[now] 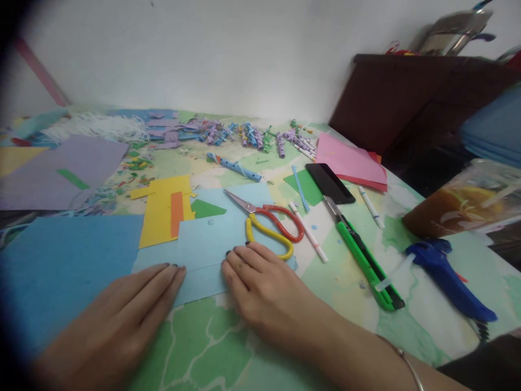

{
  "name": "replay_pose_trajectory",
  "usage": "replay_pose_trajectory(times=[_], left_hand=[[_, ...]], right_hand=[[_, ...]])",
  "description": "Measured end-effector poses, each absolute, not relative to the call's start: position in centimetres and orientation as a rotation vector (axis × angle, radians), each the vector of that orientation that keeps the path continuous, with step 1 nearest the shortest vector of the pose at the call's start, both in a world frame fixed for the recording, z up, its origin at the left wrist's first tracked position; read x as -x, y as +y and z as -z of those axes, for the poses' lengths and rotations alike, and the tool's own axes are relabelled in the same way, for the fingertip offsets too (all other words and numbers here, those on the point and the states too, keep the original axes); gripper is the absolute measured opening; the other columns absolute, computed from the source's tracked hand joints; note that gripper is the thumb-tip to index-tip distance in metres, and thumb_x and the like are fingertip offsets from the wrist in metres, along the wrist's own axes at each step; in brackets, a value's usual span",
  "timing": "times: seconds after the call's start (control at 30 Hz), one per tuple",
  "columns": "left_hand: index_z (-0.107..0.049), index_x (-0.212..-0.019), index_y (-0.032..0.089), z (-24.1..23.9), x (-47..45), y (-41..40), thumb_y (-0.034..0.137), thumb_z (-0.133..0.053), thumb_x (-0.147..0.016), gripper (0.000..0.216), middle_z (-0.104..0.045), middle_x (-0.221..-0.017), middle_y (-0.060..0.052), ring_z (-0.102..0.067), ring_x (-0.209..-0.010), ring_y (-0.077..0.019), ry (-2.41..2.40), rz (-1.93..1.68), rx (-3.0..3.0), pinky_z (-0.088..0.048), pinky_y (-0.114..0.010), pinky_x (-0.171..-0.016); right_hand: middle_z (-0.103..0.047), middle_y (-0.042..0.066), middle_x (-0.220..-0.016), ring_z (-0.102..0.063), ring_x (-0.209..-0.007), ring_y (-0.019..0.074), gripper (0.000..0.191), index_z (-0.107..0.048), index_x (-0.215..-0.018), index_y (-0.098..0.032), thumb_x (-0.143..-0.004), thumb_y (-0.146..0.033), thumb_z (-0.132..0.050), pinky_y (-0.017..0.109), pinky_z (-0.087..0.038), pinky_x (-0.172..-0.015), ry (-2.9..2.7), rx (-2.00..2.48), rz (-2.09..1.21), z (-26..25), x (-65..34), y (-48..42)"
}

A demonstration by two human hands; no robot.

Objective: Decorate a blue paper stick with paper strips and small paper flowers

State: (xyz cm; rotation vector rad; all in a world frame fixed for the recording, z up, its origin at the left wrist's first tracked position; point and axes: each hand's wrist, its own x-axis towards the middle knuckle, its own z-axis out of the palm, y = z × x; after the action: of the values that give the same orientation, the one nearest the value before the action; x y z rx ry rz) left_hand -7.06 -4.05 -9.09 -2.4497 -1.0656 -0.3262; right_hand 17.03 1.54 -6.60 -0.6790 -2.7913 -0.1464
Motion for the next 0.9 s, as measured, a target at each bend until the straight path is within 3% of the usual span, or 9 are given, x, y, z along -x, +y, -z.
replay_pose_trajectory(times=[0.17, 0.33, 0.43, 0.53, 0.7, 0.9], left_hand=[[-0.063, -0.113, 0.004, 8.8, 7.9, -3.6, 0.000, -0.035, -0.082, 0.041, -0.061, -0.117, -0.018, -0.051, -0.112, -0.0314, -1.036, 0.325, 2.476, -0.044, -0.045, -0.091], [-0.062, -0.115, 0.005, 7.1, 8.6, -2.2, 0.007, -0.039, -0.086, 0.036, -0.062, -0.111, -0.018, -0.054, -0.103, -0.0301, -0.871, 0.224, 2.620, -0.044, -0.045, -0.089], [-0.053, -0.130, 0.016, 5.4, 8.1, -0.8, 0.023, -0.046, -0.091, 0.041, -0.063, -0.098, -0.011, -0.056, -0.091, -0.0262, -0.930, 0.091, 2.789, -0.046, -0.041, -0.082], [-0.046, -0.138, 0.026, 4.2, 7.6, 0.7, 0.043, -0.054, -0.088, 0.053, -0.060, -0.097, -0.008, -0.055, -0.087, -0.0238, -1.029, 0.018, 2.915, -0.046, -0.036, -0.076], [-0.048, -0.135, 0.028, 3.5, 8.4, 2.1, 0.039, -0.051, -0.090, 0.046, -0.057, -0.104, -0.007, -0.054, -0.090, -0.0206, -1.025, 0.039, 3.108, -0.045, -0.030, -0.078], [-0.057, -0.128, 0.027, 2.8, 9.8, 1.9, 0.038, -0.048, -0.092, 0.038, -0.061, -0.108, -0.009, -0.058, -0.095, -0.0222, -0.847, 0.077, 3.080, -0.046, -0.033, -0.083]], right_hand=[[-0.062, 0.022, -0.123, -0.053, -0.122, 0.0296, 0.036, -0.056, -0.125, 0.001, -0.096, -0.011, -0.039, 0.047, -0.046, -0.102, -2.785, 0.703, 0.156, 6.6, -18.2, 1.6], [-0.063, 0.023, -0.121, -0.055, -0.120, 0.0304, 0.036, -0.058, -0.123, 0.003, -0.096, -0.010, -0.038, 0.046, -0.048, -0.101, -2.783, 0.673, 0.172, 6.2, -18.5, 1.7], [-0.063, 0.023, -0.121, -0.055, -0.120, 0.0307, 0.035, -0.059, -0.121, 0.003, -0.095, -0.010, -0.041, 0.046, -0.049, -0.100, -2.774, 0.669, 0.187, 6.1, -18.3, 1.7], [-0.063, 0.023, -0.120, -0.055, -0.120, 0.0296, 0.034, -0.059, -0.121, 0.002, -0.095, -0.011, -0.042, 0.045, -0.049, -0.099, -2.768, 0.681, 0.184, 6.2, -18.2, 1.7], [-0.062, 0.023, -0.122, -0.053, -0.122, 0.0293, 0.034, -0.058, -0.123, 0.002, -0.094, -0.010, -0.042, 0.046, -0.048, -0.101, -2.777, 0.686, 0.157, 6.4, -18.3, 1.6], [-0.063, 0.024, -0.121, -0.054, -0.121, 0.0290, 0.034, -0.057, -0.123, 0.001, -0.094, -0.010, -0.044, 0.046, -0.048, -0.100, -2.776, 0.684, 0.166, 6.5, -18.4, 1.8]])
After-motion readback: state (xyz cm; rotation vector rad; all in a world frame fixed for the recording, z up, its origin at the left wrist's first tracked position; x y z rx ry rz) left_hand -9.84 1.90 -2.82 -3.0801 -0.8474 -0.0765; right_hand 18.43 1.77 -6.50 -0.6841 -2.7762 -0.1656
